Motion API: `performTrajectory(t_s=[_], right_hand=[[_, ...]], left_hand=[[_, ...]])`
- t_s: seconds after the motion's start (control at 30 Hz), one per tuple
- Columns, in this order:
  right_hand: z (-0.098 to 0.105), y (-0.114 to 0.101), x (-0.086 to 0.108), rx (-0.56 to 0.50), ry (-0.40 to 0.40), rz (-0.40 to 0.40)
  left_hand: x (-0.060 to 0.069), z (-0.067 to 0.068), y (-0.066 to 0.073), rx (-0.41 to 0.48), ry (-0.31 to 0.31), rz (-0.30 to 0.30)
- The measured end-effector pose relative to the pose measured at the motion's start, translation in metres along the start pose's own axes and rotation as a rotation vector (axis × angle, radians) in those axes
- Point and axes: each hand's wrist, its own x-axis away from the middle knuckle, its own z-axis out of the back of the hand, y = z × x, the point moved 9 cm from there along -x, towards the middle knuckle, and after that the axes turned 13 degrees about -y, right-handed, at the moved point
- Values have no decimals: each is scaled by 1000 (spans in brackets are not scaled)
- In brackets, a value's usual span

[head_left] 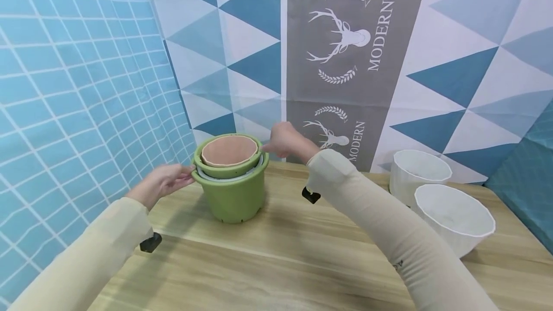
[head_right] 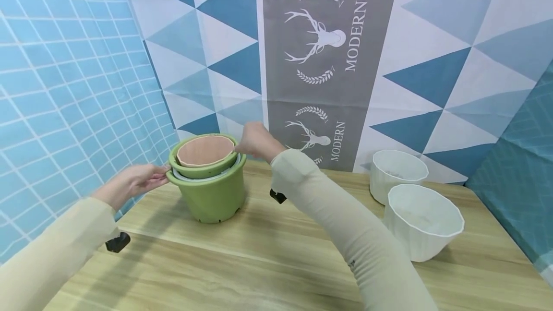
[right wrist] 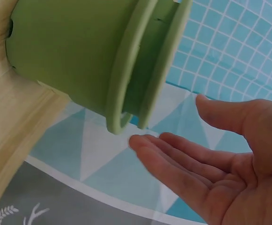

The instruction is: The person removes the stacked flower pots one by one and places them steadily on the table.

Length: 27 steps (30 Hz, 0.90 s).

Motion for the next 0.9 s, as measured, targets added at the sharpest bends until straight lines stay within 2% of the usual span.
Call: performTrajectory(t_s=[0.23,0.53,0.77,0.9], right_hand=[[-12,4,-12,-60,-9,-23],[-14,2,-22,-34,-46,-26],[-12,-2,-32,-64,23,-35],[-13,-7,-39,-16,59,-29]], left_hand=[[-2,-1,-1,9,-1,-27],[-2,4,1,-7,11,-24],[-1,3,3,4,13,-29],[-1,2,0,25,9,-24]])
